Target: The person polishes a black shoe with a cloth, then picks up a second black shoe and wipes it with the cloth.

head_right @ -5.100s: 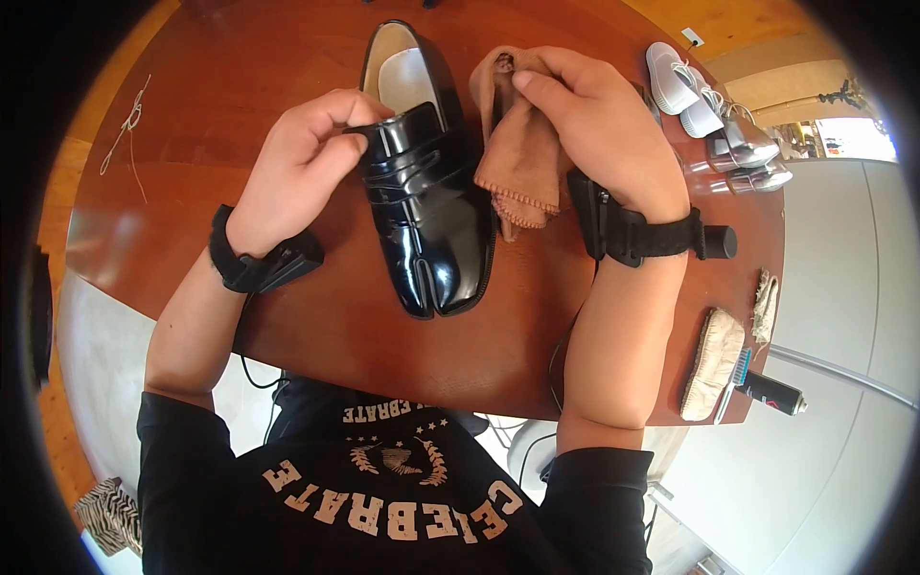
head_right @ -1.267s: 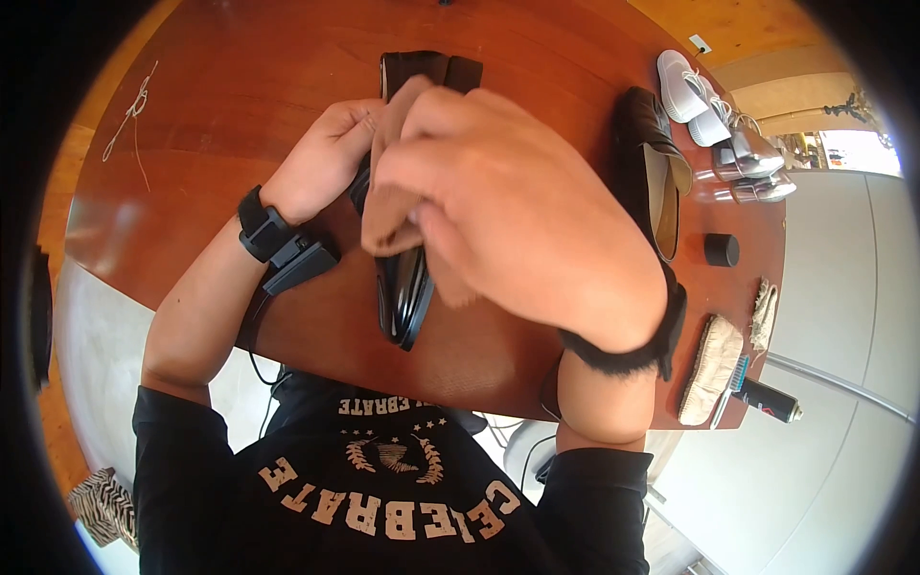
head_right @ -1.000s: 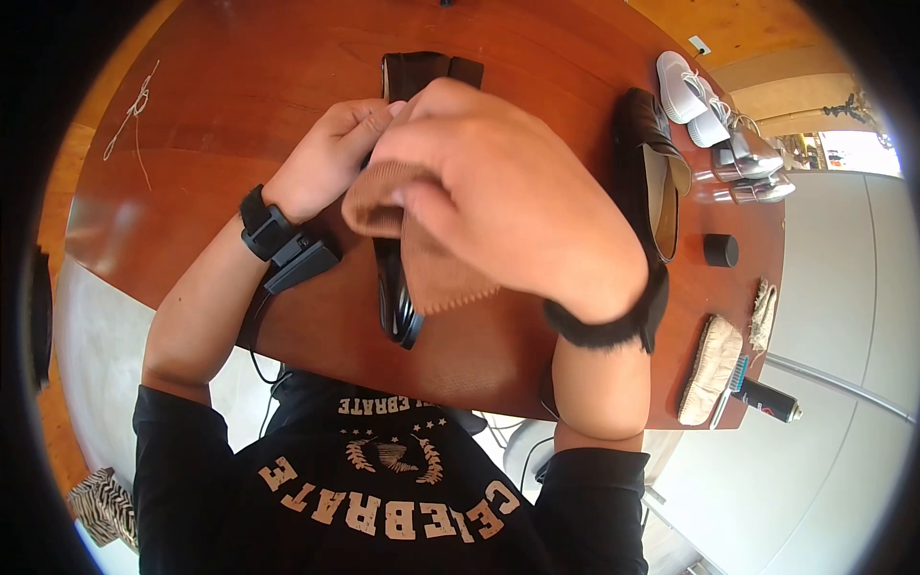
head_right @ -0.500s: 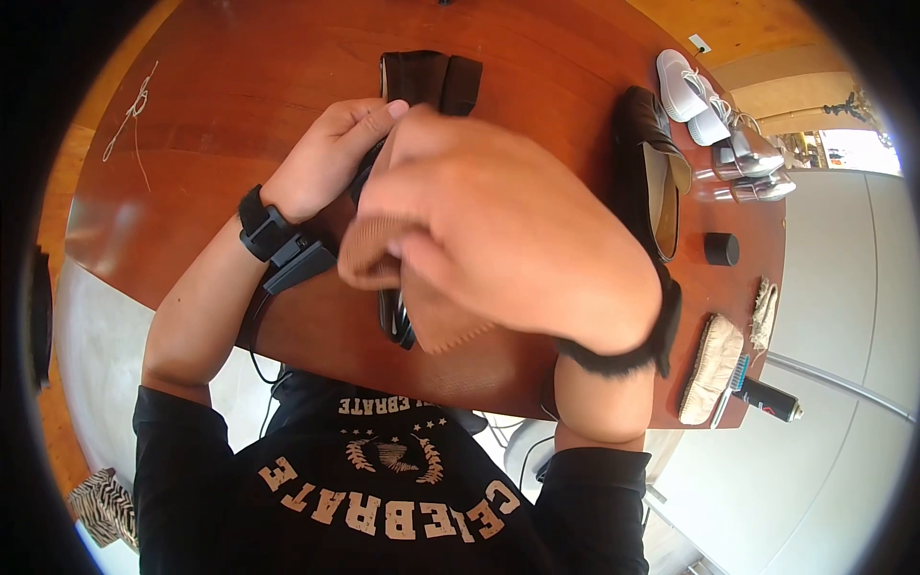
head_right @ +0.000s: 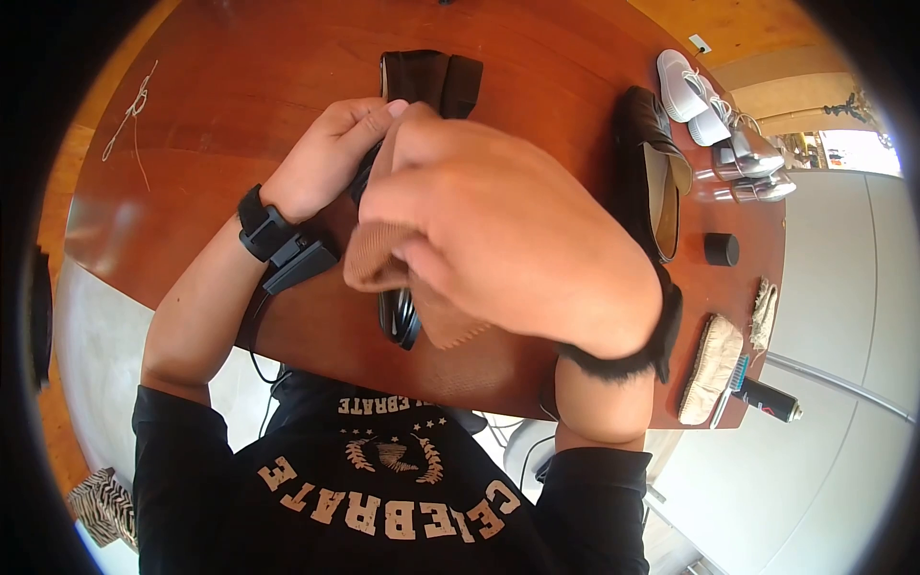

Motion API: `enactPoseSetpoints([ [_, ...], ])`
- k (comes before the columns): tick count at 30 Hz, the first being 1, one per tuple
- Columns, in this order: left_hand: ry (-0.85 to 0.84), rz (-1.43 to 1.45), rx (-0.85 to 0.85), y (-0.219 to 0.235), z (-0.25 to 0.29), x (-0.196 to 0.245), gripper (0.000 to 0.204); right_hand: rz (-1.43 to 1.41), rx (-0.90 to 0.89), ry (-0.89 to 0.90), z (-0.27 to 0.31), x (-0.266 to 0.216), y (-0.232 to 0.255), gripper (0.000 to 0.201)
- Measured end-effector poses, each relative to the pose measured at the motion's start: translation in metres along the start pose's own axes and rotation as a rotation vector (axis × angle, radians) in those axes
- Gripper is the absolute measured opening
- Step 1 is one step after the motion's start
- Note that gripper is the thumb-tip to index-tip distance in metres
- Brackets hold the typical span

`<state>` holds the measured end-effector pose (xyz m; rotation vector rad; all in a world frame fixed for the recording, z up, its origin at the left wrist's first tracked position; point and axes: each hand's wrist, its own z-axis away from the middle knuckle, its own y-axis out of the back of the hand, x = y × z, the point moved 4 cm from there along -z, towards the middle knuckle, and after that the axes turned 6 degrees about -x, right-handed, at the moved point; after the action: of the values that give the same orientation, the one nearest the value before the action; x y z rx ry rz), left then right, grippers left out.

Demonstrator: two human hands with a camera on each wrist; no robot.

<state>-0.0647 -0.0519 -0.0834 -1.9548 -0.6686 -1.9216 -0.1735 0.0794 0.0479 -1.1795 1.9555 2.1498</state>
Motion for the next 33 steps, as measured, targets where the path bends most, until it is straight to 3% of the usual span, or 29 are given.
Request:
enactPoseSetpoints([
  [3, 0.002, 0.056, 0.021, -0.002, 0.001, 0.000, 0.046, -0.027, 0.128, -0.107, -0.007, 0.021, 0.000, 0.031],
  [6, 0.010, 0.096, 0.012, -0.003, 0.001, 0.000, 0.045, 0.002, 0.181, -0.089, -0.007, 0.027, 0.001, 0.030],
  [10, 0.020, 0.056, 0.013, -0.003, 0.004, 0.009, 0.045, -0.004, 0.038, 0.018, 0.000, 0.006, 0.003, 0.036],
  [15, 0.032, 0.135, -0.068, 0.000, 0.004, 0.005, 0.043, 0.052, 0.104, -0.009, -0.004, 0.014, 0.001, 0.038],
  [18, 0.042, 0.145, 0.019, -0.002, 0.005, 0.001, 0.040, 0.041, 0.361, -0.042, -0.009, 0.028, -0.002, 0.015],
  [23, 0.062, 0.168, 0.011, -0.003, 0.005, 0.000, 0.039, 0.118, 0.425, -0.029, -0.001, 0.022, 0.002, 0.013],
  [26, 0.035, 0.136, -0.012, -0.001, 0.006, 0.002, 0.040, 0.051, 0.242, -0.034, 0.003, 0.003, 0.007, 0.011],
  [31, 0.016, 0.192, -0.007, 0.003, 0.007, -0.012, 0.033, 0.074, 0.337, 0.135, 0.000, 0.001, -0.007, 0.007],
  [33, 0.173, 0.257, 0.033, -0.014, 0.014, 0.029, 0.031, 0.116, 0.407, 0.010, -0.008, 0.024, -0.009, 0.009],
])
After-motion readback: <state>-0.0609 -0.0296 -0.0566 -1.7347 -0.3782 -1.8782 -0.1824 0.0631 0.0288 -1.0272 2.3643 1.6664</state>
